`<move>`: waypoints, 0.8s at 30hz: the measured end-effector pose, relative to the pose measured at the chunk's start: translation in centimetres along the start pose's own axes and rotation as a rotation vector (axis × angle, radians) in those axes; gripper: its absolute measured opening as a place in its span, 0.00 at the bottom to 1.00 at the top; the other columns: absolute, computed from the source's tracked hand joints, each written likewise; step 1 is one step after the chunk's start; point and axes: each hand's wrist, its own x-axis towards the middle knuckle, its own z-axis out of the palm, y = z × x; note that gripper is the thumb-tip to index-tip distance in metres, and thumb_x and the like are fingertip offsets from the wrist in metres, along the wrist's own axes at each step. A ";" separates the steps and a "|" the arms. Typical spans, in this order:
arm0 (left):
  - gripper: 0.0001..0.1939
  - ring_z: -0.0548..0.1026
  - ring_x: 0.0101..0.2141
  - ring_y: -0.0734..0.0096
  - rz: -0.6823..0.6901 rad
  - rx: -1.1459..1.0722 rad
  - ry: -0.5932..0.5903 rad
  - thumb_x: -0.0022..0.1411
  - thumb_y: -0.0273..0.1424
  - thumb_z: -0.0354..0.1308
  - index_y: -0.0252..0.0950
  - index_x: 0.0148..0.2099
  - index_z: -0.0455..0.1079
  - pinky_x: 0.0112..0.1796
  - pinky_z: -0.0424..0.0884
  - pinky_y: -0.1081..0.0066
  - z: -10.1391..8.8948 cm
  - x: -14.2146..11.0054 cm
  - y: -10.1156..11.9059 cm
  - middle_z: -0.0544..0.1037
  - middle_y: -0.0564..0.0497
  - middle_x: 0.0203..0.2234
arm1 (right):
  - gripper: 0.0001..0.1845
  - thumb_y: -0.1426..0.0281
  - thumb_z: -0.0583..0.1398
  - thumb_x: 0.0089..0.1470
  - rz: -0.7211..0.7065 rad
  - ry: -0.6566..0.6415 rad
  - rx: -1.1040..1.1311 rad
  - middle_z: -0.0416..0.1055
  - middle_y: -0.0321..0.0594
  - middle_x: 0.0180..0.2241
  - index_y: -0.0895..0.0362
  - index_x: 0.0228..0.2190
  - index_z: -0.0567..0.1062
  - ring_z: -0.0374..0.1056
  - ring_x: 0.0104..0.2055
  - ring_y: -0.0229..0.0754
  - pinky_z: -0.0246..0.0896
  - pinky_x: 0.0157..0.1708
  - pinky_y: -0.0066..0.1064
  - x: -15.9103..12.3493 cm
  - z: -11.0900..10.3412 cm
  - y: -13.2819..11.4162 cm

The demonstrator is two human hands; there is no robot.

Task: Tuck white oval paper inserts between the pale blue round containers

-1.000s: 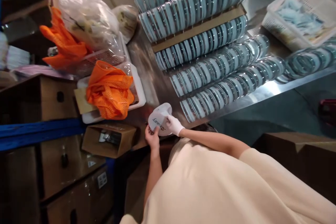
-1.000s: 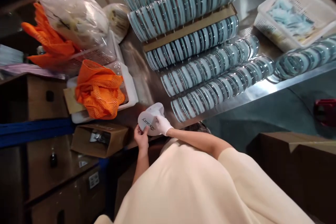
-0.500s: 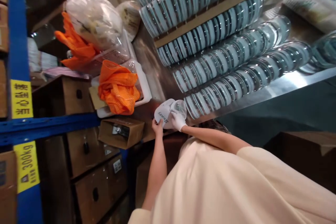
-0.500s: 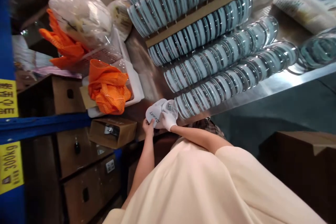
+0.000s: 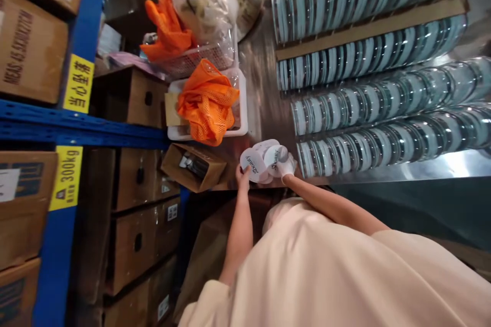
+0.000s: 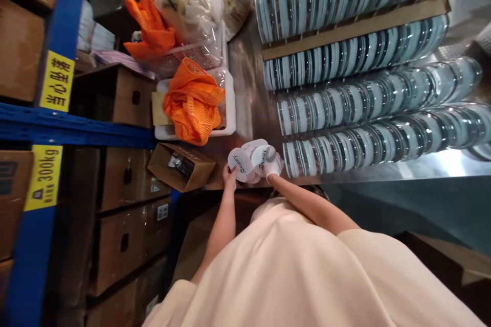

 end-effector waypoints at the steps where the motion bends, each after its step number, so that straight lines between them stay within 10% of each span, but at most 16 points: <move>1: 0.28 0.81 0.48 0.61 -0.013 -0.028 -0.012 0.51 0.38 0.72 0.34 0.53 0.72 0.52 0.76 0.60 -0.3 0.1 0.0 0.82 0.40 0.48 | 0.43 0.69 0.59 0.53 -0.016 0.006 0.022 0.65 0.58 0.63 0.64 0.68 0.59 0.59 0.67 0.57 0.53 0.69 0.46 0.0 0.2 -0.1; 15: 0.31 0.74 0.61 0.48 -0.195 -0.302 -0.025 0.56 0.44 0.70 0.32 0.56 0.73 0.59 0.73 0.51 -4.9 0.2 1.2 0.78 0.33 0.57 | 0.41 0.74 0.57 0.57 -0.063 -0.035 0.208 0.64 0.52 0.66 0.59 0.70 0.55 0.62 0.66 0.48 0.57 0.67 0.38 0.0 0.4 -1.6; 24: 0.30 0.75 0.61 0.49 -0.255 -0.359 -0.036 0.63 0.40 0.64 0.30 0.62 0.69 0.59 0.74 0.52 -1.6 -1.1 1.3 0.77 0.32 0.58 | 0.32 0.72 0.59 0.54 -0.096 -0.035 -0.086 0.67 0.58 0.60 0.63 0.60 0.70 0.65 0.60 0.55 0.59 0.63 0.41 -0.3 2.5 -2.0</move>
